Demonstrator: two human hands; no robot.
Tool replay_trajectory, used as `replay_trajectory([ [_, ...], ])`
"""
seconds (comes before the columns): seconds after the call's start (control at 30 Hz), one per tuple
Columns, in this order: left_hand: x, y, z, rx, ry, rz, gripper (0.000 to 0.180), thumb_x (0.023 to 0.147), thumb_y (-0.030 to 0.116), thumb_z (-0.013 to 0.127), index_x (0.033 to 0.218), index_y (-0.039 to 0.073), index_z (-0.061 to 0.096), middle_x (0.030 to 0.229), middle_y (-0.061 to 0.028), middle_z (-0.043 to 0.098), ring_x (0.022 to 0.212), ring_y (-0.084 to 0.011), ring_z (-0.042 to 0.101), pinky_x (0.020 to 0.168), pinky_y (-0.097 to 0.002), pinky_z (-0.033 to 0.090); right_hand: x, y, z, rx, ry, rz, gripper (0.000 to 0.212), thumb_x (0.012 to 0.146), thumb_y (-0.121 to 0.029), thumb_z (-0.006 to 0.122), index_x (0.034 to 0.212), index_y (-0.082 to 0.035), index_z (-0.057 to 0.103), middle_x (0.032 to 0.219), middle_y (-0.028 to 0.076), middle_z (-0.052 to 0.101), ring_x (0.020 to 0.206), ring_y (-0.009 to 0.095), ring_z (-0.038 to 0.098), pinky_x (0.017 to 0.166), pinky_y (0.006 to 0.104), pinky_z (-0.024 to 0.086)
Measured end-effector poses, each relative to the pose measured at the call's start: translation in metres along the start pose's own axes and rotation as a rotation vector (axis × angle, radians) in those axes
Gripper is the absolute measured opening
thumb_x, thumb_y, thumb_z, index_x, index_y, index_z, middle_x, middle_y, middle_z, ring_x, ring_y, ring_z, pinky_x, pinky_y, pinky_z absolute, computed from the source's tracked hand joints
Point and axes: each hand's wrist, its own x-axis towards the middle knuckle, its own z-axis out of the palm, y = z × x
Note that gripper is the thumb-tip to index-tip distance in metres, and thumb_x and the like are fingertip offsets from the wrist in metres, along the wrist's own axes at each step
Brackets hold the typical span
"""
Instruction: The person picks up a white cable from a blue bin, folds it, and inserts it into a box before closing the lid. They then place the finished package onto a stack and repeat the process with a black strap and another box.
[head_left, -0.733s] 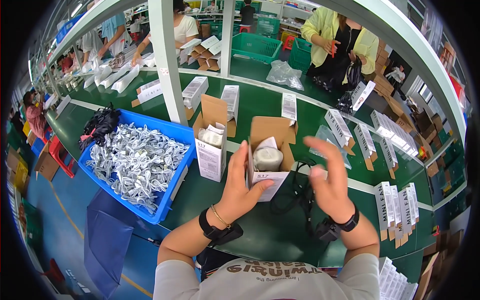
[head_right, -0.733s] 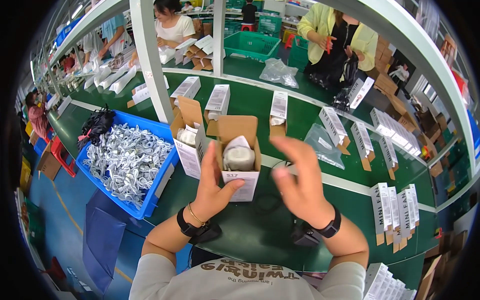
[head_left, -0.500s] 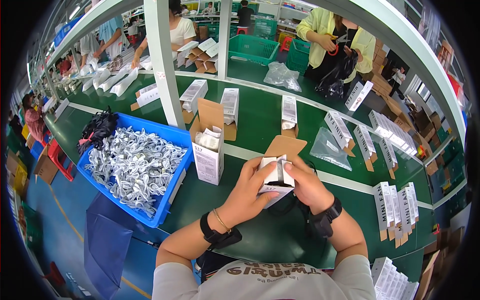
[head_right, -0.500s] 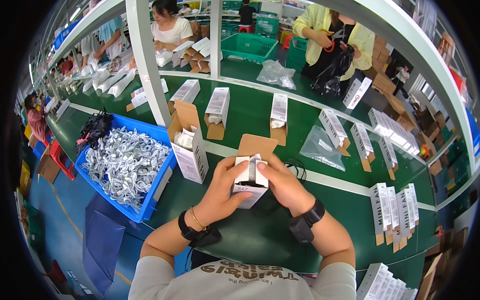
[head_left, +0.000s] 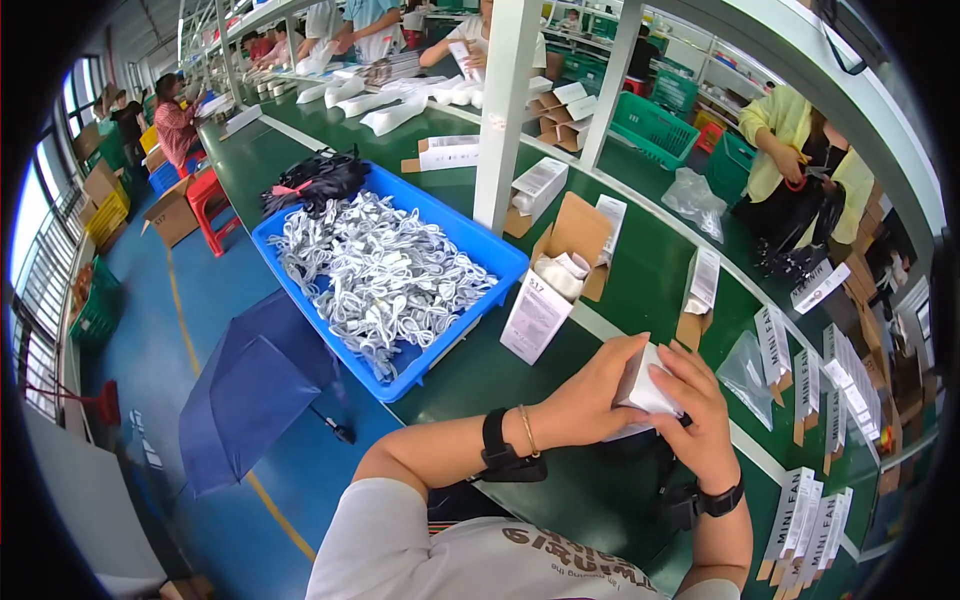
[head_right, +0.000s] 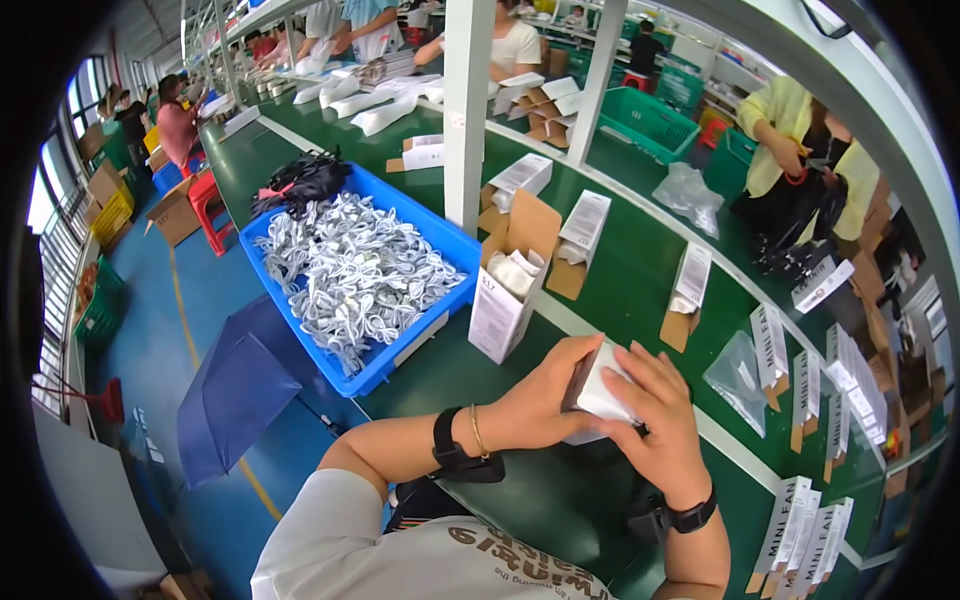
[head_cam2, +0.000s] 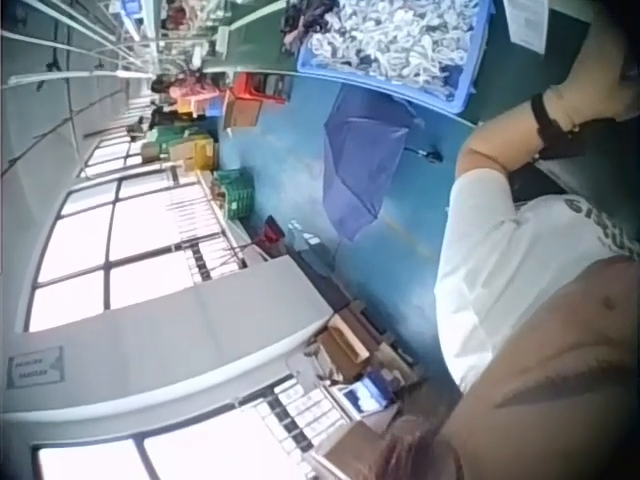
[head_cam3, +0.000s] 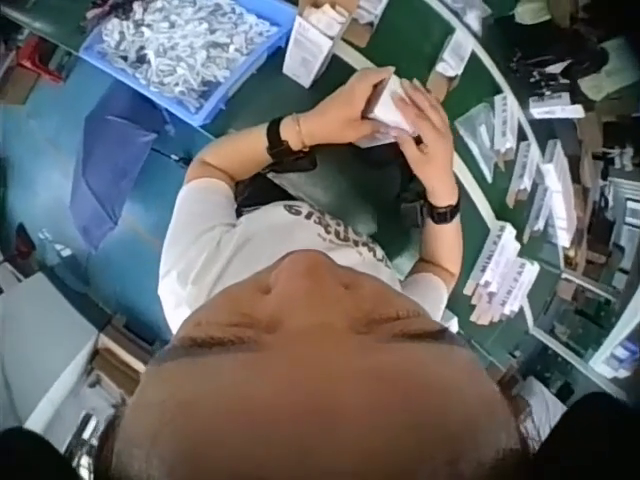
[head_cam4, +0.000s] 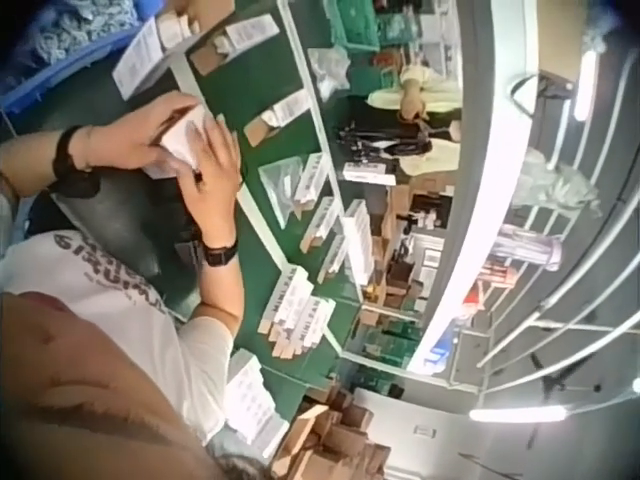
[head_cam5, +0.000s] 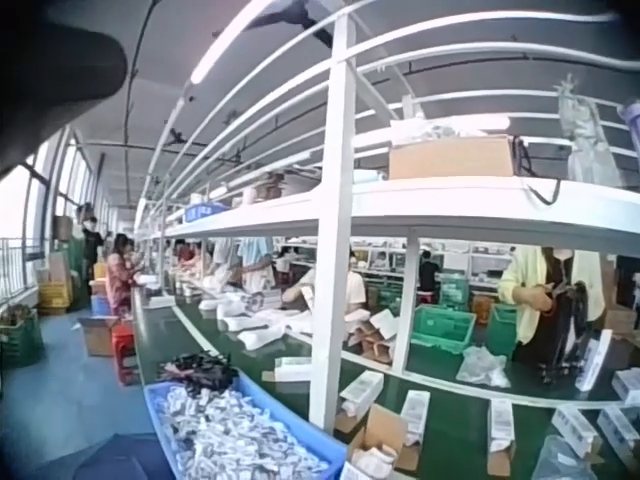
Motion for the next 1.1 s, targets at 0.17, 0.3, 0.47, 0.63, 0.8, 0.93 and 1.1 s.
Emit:
replay_trajectory([
  [0.17,0.002,-0.005,0.002,-0.047,-0.04,0.002,0.088,0.07,0.009,0.077,0.14,-0.002,0.024,0.132,-0.0218,0.038,0.122,-0.0369,0.041,0.105,-0.0382,0.034,-0.001,-0.005,0.001,-0.05,0.066,0.029,0.037,0.077,-0.002,0.065,0.114,-0.008,0.064,0.128,0.016,0.055,0.122,0.036,0.05,0.102,0.0442,0.039],
  [0.3,0.0,-0.026,0.015,-0.022,-0.044,0.0,0.088,0.072,0.011,0.077,0.141,-0.001,0.024,0.134,-0.0189,0.037,0.123,-0.0315,0.042,0.104,-0.0382,0.035,-0.011,0.014,0.005,-0.04,0.114,-0.079,0.035,0.082,-0.004,0.061,0.117,-0.009,0.062,0.127,0.014,0.056,0.122,0.034,0.05,0.103,0.0461,0.037],
  [0.47,-0.011,-0.031,0.007,-0.089,-0.024,-0.037,0.083,0.076,0.012,0.075,0.141,0.0,0.025,0.136,-0.0149,0.036,0.122,-0.026,0.042,0.103,-0.0384,0.036,-0.024,0.008,0.04,-0.166,0.199,-0.009,0.04,0.086,-0.019,0.061,0.126,-0.013,0.056,0.134,0.008,0.051,0.13,0.028,0.041,0.106,0.049,0.031],
  [0.63,0.0,-0.037,0.004,0.191,-0.179,0.13,0.079,0.079,0.013,0.072,0.142,0.001,0.026,0.137,-0.0132,0.036,0.122,-0.0246,0.042,0.102,-0.0369,0.036,-0.037,0.014,0.046,-0.34,0.315,-0.096,0.056,0.083,-0.022,0.066,0.134,-0.01,0.046,0.138,0.006,0.045,0.133,0.029,0.036,0.108,0.0494,0.028],
  [0.8,0.01,-0.024,0.019,-0.225,-0.027,-0.108,0.067,0.083,0.013,0.066,0.14,0.003,0.031,0.137,-0.0118,0.036,0.123,-0.0252,0.041,0.102,-0.0371,0.036,-0.048,0.01,0.053,-0.15,0.42,0.104,0.087,0.075,-0.025,0.075,0.144,-0.005,0.026,0.146,0.018,0.029,0.133,0.038,0.031,0.109,0.0484,0.026],
  [0.93,0.008,0.038,0.044,-0.394,-0.018,-0.119,0.059,0.085,0.013,0.065,0.137,0.004,0.036,0.137,-0.0107,0.037,0.123,-0.0258,0.042,0.101,-0.037,0.036,-0.058,0.006,0.052,0.077,0.6,0.199,0.103,0.072,-0.025,0.078,0.147,-0.002,0.012,0.147,0.026,0.019,0.134,0.041,0.028,0.11,0.0448,0.024],
  [1.1,0.031,0.042,0.052,-0.133,-0.556,0.143,0.049,0.081,0.012,0.068,0.126,0.004,0.05,0.128,-0.0119,0.048,0.116,-0.029,0.049,0.096,-0.0362,0.041,-0.132,-0.008,-0.016,0.086,0.68,0.506,0.098,0.077,-0.021,0.075,0.148,0.0,0.01,0.146,0.022,0.024,0.134,0.034,0.027,0.11,0.0403,0.022],
])
